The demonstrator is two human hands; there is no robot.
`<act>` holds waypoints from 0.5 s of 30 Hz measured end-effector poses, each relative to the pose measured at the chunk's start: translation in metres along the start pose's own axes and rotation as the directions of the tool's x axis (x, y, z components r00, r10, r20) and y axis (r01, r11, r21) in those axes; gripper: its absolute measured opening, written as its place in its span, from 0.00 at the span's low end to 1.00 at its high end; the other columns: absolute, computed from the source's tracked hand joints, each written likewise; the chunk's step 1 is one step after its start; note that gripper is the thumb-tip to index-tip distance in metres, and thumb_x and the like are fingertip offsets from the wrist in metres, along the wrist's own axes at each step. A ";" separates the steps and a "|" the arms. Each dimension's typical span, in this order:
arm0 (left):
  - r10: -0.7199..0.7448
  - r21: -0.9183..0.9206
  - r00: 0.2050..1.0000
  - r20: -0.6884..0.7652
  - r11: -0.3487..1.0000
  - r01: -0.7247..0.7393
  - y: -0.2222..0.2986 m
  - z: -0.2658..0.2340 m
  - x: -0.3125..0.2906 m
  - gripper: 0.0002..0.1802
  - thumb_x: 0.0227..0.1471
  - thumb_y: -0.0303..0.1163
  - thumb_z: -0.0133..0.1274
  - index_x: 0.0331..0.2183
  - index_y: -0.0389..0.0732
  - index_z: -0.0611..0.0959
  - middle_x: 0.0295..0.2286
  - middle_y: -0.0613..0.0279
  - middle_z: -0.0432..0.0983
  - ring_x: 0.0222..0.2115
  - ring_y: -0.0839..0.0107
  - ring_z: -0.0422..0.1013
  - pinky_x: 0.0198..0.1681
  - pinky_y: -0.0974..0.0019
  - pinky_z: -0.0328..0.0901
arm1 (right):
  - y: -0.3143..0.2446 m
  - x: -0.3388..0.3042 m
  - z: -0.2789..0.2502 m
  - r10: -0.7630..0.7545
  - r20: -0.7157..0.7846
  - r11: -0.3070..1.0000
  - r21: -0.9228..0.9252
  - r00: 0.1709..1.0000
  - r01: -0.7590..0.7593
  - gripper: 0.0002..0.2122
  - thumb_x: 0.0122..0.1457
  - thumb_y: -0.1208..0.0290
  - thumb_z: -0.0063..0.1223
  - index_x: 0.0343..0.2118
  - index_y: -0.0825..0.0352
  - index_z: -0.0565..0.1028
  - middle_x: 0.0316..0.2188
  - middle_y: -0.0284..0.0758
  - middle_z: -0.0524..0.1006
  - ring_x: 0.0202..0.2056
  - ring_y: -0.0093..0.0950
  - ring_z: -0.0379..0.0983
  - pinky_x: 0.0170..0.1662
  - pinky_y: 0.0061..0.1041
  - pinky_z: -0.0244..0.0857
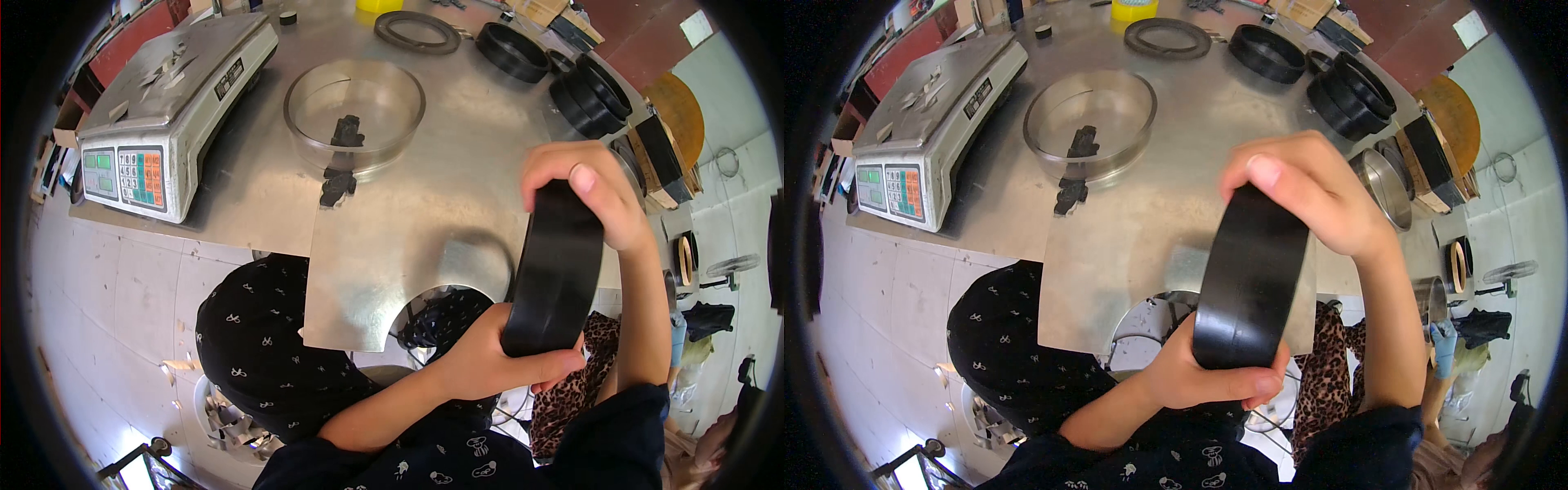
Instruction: Assembling black and wooden-style circular rings by fitting them together and applying protective tape.
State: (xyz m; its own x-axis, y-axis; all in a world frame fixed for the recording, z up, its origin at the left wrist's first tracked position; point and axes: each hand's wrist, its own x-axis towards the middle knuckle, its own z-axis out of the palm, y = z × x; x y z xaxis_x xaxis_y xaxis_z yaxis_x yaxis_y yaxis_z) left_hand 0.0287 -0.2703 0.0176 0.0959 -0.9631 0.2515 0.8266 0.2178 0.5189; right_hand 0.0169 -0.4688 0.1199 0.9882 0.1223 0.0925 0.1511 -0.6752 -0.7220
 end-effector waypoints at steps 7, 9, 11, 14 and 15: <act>-0.113 0.059 0.993 0.024 0.992 0.111 0.014 -0.005 0.001 0.05 0.53 0.23 0.58 0.32 0.33 0.79 0.20 0.61 0.75 0.19 0.75 0.71 0.23 0.72 0.65 | 0.003 -0.007 0.008 0.007 -0.160 0.999 -0.038 0.987 -0.013 0.27 0.64 0.54 0.29 0.26 0.74 0.76 0.22 0.40 0.75 0.28 0.33 0.71 0.36 0.27 0.63; -0.088 0.059 0.996 0.020 0.994 0.087 0.018 -0.008 -0.003 0.06 0.54 0.26 0.57 0.32 0.33 0.79 0.20 0.61 0.75 0.19 0.75 0.71 0.24 0.71 0.66 | 0.014 -0.003 0.016 0.006 -0.237 1.000 -0.006 0.972 -0.007 0.29 0.64 0.52 0.30 0.26 0.74 0.77 0.25 0.38 0.77 0.31 0.28 0.72 0.39 0.25 0.64; -0.065 0.057 0.998 0.003 0.996 0.065 0.017 -0.009 0.011 0.07 0.54 0.27 0.58 0.33 0.34 0.78 0.20 0.62 0.75 0.19 0.75 0.72 0.26 0.71 0.66 | 0.048 -0.016 0.006 0.058 -0.281 0.995 0.091 0.958 -0.034 0.28 0.65 0.52 0.30 0.28 0.73 0.77 0.25 0.36 0.76 0.32 0.27 0.71 0.40 0.25 0.63; 0.216 0.461 0.975 -0.051 0.871 -0.169 0.015 -0.009 0.020 0.10 0.54 0.32 0.57 0.31 0.34 0.78 0.21 0.60 0.77 0.21 0.72 0.74 0.27 0.70 0.67 | 0.047 -0.038 0.007 0.200 -0.297 0.979 0.091 0.934 -0.181 0.28 0.68 0.53 0.24 0.28 0.73 0.73 0.29 0.39 0.71 0.33 0.30 0.67 0.39 0.27 0.59; 0.368 0.714 0.929 -0.048 0.663 -0.226 0.020 -0.012 0.015 0.12 0.55 0.35 0.55 0.29 0.34 0.78 0.22 0.57 0.78 0.23 0.70 0.76 0.28 0.70 0.68 | 0.038 -0.043 0.015 0.185 -0.347 0.974 -0.061 0.919 -0.219 0.26 0.69 0.57 0.26 0.29 0.73 0.73 0.30 0.39 0.71 0.35 0.31 0.68 0.42 0.27 0.59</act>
State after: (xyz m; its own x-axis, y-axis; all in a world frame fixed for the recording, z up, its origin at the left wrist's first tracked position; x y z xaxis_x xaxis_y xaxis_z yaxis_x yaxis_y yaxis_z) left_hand 0.0531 -0.2823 0.0214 0.4199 -0.8217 0.3853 0.1303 0.4747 0.8705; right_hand -0.0199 -0.4889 0.0780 0.9455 -0.2647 0.1898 -0.0673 -0.7289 -0.6814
